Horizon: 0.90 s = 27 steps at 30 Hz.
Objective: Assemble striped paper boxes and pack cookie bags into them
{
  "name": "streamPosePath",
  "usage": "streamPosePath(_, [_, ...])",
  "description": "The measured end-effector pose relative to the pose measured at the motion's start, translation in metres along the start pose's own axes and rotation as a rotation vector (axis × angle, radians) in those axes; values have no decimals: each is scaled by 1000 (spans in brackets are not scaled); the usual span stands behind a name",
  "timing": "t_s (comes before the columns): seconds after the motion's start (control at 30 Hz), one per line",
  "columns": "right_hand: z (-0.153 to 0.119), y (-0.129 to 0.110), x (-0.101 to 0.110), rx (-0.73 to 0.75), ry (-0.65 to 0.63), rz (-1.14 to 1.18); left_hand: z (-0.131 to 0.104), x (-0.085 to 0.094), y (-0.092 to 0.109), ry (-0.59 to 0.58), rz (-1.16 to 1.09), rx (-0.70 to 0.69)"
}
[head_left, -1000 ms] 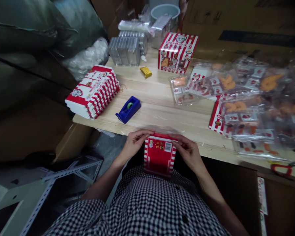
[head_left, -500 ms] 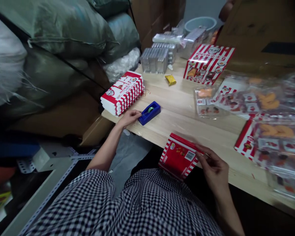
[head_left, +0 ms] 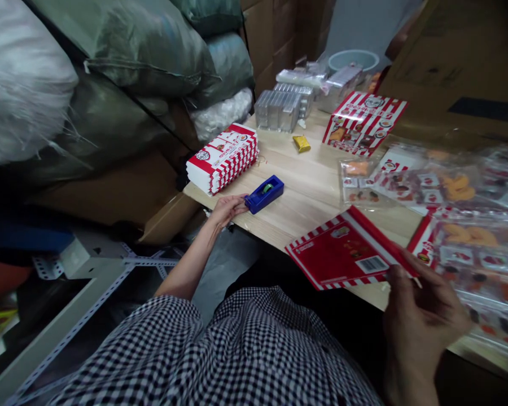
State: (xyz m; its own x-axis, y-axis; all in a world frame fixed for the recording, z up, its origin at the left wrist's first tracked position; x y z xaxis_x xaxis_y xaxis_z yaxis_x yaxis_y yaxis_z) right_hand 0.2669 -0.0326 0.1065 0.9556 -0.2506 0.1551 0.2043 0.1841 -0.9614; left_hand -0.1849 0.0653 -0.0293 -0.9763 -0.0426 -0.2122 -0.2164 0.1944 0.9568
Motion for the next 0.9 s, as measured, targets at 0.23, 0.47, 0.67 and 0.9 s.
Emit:
streamPosePath(0.23, [10,-19,-24,338,54,-118,-8,18,-23,239,82,-99])
streamPosePath(0.47, [-3,-29,-51,488,-149,-409,-72,-35,15,456,190,-307])
streamPosePath(0.67, [1,-32,-70,464,-236,-335,-76,-203,55,-143,16,-200])
streamPosePath(0.9, [9,-35,-72,403,-253,-296,-46,-251,37,-324,-220,-2])
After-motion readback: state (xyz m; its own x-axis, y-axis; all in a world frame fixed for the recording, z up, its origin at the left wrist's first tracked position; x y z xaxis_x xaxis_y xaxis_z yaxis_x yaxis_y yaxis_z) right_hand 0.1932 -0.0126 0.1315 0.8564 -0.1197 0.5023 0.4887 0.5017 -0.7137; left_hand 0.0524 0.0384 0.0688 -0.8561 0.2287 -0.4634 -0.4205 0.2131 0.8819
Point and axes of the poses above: each hand's wrist, its own z-axis towards the middle knuckle, its own x-axis out of the back of the hand, y = z × x, the point moved 10 cm from there along z, towards the middle knuckle, and after that the axes turned 14 degrees about -y, right-handed, at the moved point
